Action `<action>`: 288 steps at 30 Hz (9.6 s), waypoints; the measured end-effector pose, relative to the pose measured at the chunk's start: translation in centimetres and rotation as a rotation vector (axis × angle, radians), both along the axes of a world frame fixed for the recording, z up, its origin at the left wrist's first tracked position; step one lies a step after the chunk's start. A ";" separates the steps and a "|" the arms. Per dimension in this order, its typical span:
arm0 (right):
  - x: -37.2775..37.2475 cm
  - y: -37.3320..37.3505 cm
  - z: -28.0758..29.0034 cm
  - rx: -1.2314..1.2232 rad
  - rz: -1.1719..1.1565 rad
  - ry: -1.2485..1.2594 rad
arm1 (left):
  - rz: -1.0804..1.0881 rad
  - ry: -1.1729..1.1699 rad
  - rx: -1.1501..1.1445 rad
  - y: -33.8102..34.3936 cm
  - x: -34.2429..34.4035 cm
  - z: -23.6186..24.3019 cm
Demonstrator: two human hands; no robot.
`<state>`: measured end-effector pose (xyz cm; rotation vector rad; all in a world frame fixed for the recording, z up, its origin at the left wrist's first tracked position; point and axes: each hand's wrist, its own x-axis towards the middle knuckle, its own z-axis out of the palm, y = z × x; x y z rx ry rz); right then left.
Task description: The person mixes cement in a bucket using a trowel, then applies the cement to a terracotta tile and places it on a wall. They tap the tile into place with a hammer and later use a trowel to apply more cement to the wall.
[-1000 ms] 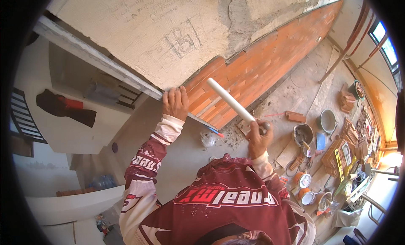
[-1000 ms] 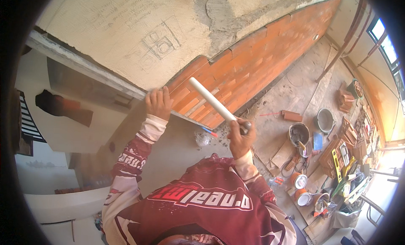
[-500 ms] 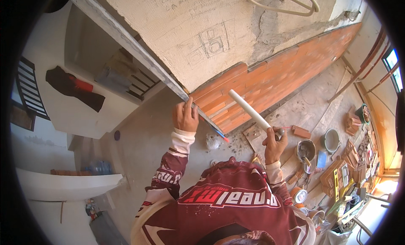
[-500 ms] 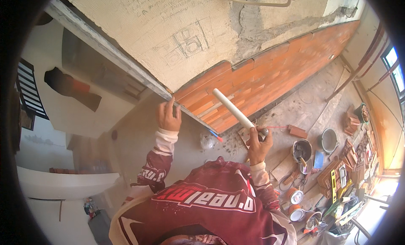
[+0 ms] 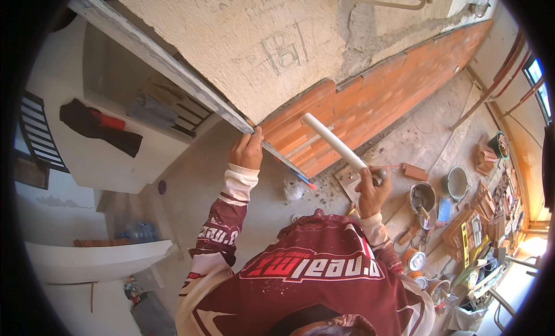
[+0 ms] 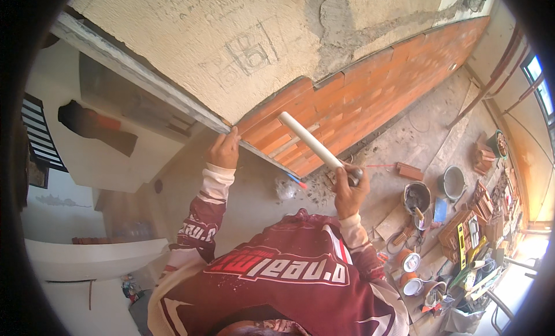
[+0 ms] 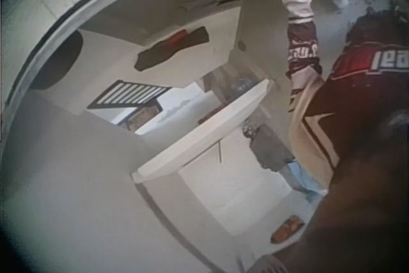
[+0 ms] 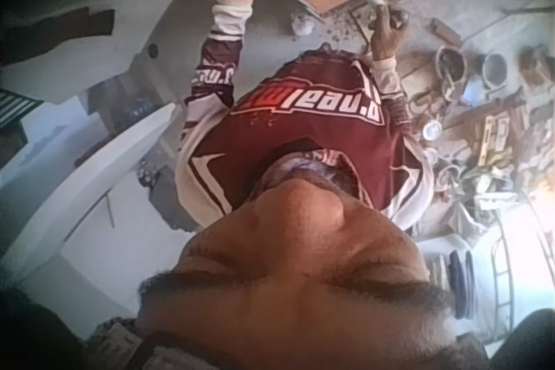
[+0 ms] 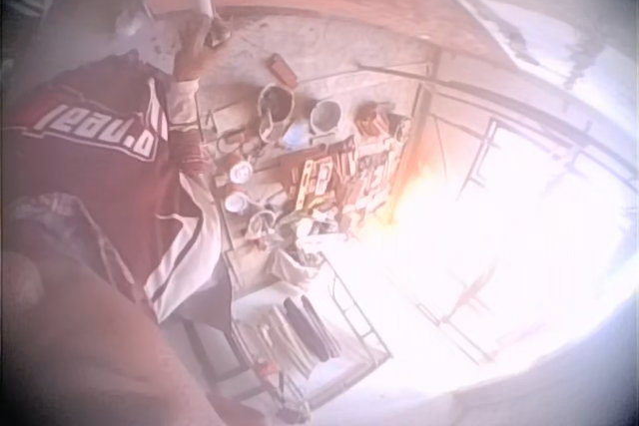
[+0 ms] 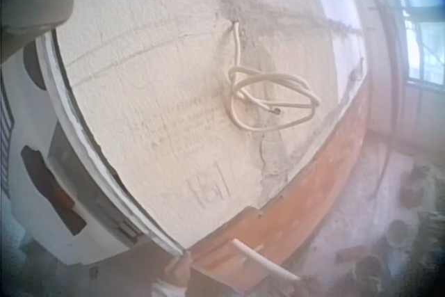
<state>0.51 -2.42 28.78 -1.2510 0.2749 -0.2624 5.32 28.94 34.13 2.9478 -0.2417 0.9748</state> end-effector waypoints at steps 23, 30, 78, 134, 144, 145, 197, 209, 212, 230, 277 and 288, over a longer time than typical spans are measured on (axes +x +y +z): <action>-2.1 -0.2 1.0 -0.049 0.058 0.033 | 0.076 0.077 -0.633 -3.8 -2.8 -4.3; -1.8 0.6 3.1 -0.006 0.057 -0.008 | 0.088 0.121 -0.676 -4.2 -2.7 -4.2; -3.0 0.5 1.7 -0.051 0.012 -0.041 | 0.010 -0.008 -1.019 -0.7 1.1 -0.6; -3.7 1.8 2.1 -0.175 0.315 0.147 | 0.032 0.073 -1.531 0.2 -0.3 -0.8; -0.8 1.9 1.7 -0.462 0.421 -0.126 | -0.005 -0.052 -1.471 -0.7 0.0 -0.8; -0.5 1.9 1.9 -0.504 0.486 -0.110 | -0.009 -0.064 -1.469 -0.7 -0.1 -0.9; 5.4 -6.2 1.0 0.074 -0.191 -0.045 | -0.081 -0.118 -1.729 0.3 0.6 0.8; 6.6 -3.8 1.5 0.093 -0.205 -0.126 | -0.092 -0.105 -1.797 0.0 0.0 1.3; 6.4 -3.3 1.7 -0.004 -0.094 -0.088 | -0.093 -0.127 -1.794 -0.2 -0.2 1.3; 6.4 -3.8 0.8 0.073 -0.151 -0.114 | -0.087 -0.149 -1.817 -0.2 0.0 0.9; 2.3 -2.1 0.6 -0.086 -0.033 -0.069 | 0.166 0.031 -1.131 -2.2 2.4 -3.8; 2.8 -0.8 0.8 -0.003 -0.068 -0.041 | 0.173 0.003 -0.999 -1.4 2.5 -4.5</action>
